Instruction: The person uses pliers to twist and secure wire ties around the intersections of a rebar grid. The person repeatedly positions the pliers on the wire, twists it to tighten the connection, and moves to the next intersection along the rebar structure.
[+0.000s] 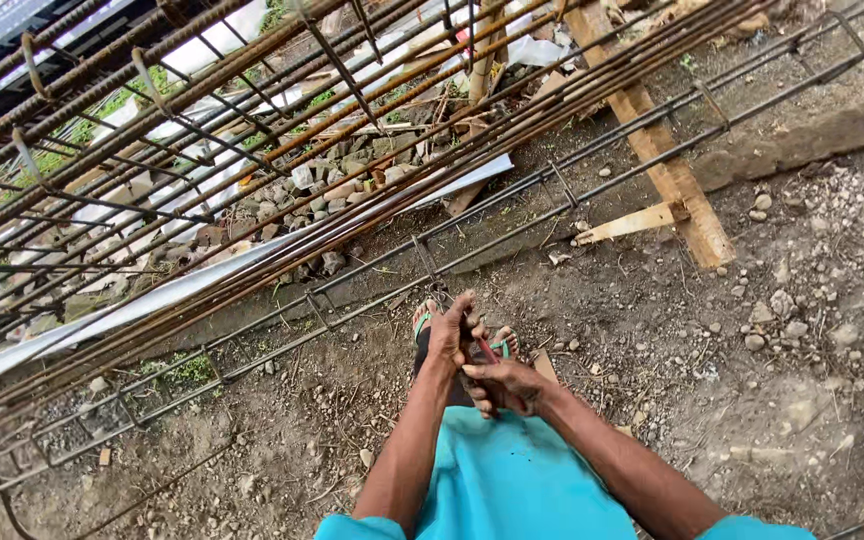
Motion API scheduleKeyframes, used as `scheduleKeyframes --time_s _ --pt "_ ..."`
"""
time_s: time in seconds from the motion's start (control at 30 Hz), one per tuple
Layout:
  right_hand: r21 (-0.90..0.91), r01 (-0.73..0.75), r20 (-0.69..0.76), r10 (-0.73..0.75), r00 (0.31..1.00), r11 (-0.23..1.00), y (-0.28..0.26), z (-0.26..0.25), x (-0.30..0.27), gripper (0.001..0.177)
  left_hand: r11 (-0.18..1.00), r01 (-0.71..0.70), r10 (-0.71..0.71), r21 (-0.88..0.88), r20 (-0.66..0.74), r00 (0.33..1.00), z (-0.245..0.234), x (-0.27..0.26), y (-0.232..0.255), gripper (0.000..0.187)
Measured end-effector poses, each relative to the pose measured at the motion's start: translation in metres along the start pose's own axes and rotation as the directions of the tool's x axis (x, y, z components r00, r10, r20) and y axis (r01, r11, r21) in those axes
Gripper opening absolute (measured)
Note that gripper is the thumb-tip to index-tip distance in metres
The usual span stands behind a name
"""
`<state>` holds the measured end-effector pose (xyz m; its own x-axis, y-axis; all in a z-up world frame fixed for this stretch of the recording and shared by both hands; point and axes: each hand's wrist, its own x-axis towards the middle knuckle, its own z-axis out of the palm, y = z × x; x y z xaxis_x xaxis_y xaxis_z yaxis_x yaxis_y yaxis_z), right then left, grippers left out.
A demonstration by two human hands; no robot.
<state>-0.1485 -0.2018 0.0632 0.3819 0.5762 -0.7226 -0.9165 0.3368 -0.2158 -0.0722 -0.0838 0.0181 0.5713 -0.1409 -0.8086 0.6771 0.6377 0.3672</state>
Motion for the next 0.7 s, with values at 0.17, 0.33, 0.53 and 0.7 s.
scheduleKeyframes --time_s 0.17,0.33,0.53,0.7 --pt "-0.066 0.115 -0.099 -0.121 0.988 0.991 0.045 -0.036 0.050 0.028 0.740 -0.221 0.431 0.635 -0.197 0.880 -0.028 0.031 -0.019 0.077" --pt "-0.289 0.225 -0.222 -0.294 0.930 0.931 0.034 -0.022 0.033 0.036 0.412 -0.579 0.774 0.703 0.066 0.630 -0.050 0.025 -0.043 0.027" --pt "-0.925 0.169 -0.140 -0.719 0.681 0.340 0.036 -0.055 -0.024 0.035 0.548 -0.617 0.659 0.565 0.162 0.734 -0.036 -0.006 -0.037 0.025" --pt "-0.508 0.479 -0.223 -0.647 0.730 0.716 -0.019 0.006 -0.082 0.044 0.530 -0.700 0.540 0.479 0.446 0.714 0.008 -0.071 -0.019 0.023"
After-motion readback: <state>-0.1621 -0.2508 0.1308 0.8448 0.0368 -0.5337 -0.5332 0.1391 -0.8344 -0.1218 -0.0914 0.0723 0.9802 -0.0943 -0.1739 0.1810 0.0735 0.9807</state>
